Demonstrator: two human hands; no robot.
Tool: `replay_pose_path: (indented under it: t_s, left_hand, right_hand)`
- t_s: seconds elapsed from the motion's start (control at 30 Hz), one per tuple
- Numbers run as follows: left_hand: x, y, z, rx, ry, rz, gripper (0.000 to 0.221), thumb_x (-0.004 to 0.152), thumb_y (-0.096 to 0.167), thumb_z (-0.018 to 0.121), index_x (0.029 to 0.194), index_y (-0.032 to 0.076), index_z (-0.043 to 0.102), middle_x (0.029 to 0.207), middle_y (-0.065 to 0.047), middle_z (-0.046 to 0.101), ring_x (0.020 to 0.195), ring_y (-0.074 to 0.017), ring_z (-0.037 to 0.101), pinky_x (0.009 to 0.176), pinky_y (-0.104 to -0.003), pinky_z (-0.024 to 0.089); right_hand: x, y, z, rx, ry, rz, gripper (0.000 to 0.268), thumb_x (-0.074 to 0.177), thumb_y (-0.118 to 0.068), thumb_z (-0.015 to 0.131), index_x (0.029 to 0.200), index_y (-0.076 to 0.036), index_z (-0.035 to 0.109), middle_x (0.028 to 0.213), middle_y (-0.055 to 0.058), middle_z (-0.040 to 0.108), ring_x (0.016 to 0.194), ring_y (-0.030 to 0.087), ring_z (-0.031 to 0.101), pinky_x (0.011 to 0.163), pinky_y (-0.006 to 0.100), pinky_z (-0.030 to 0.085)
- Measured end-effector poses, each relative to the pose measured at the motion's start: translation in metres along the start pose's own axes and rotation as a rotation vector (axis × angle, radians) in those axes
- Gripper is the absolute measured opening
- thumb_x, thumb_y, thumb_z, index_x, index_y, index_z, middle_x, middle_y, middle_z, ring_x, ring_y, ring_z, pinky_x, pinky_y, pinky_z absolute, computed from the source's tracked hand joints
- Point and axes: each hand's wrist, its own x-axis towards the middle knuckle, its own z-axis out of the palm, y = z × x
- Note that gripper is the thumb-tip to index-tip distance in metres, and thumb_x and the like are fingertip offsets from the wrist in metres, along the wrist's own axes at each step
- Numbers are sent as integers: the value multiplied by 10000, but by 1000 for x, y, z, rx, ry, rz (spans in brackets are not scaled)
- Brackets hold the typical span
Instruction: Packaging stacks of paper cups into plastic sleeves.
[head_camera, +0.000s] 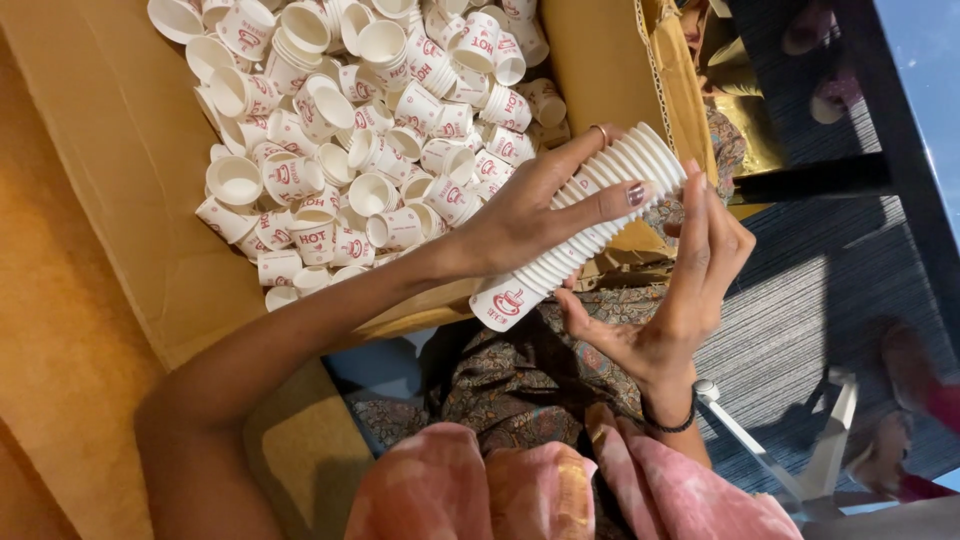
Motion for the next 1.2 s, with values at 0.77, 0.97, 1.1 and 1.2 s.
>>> replay_pose_path:
  t_s: [0.77, 0.97, 1.1, 1.2]
  left_hand:
    - [-9, 52, -168, -105, 216, 350, 563, 1170, 492, 351, 1177, -9, 608, 1003, -185, 741, 859, -255, 781, 756, -402, 699]
    - [-7, 63, -151, -52, 219, 371, 524, 1173, 462, 437, 1205, -31, 613, 1045, -175, 735, 805, -228, 783, 698, -370, 702]
    - [3, 55, -150, -75, 224, 352, 499, 1167, 428, 501, 1218, -54, 619, 1023, -187, 745, 799, -237, 782, 689, -368, 701]
    - [5, 49, -159, -160, 277, 182, 497, 1117, 420, 525, 1279, -46, 576, 1028, -189, 760, 763, -229, 806, 689, -369, 679]
  right_hand:
    - [116, -10, 190, 63, -1322, -280, 464, 939, -442, 709, 1072, -2, 647, 1006, 194, 707, 913, 332, 697, 841, 423, 578]
    - [116, 35, 236, 272, -861, -356, 239, 899, -225, 697, 989, -6, 669, 951, 210, 702, 863, 362, 683, 764, 453, 560]
    - [121, 55, 258, 176, -733, -558, 132, 882, -81, 694, 962, 17, 656, 951, 232, 691, 885, 392, 667, 751, 477, 551]
    - [129, 53, 229, 192, -712, -388, 379, 897, -52, 680, 1160, 126, 474, 977, 237, 693, 871, 388, 686, 742, 429, 587]
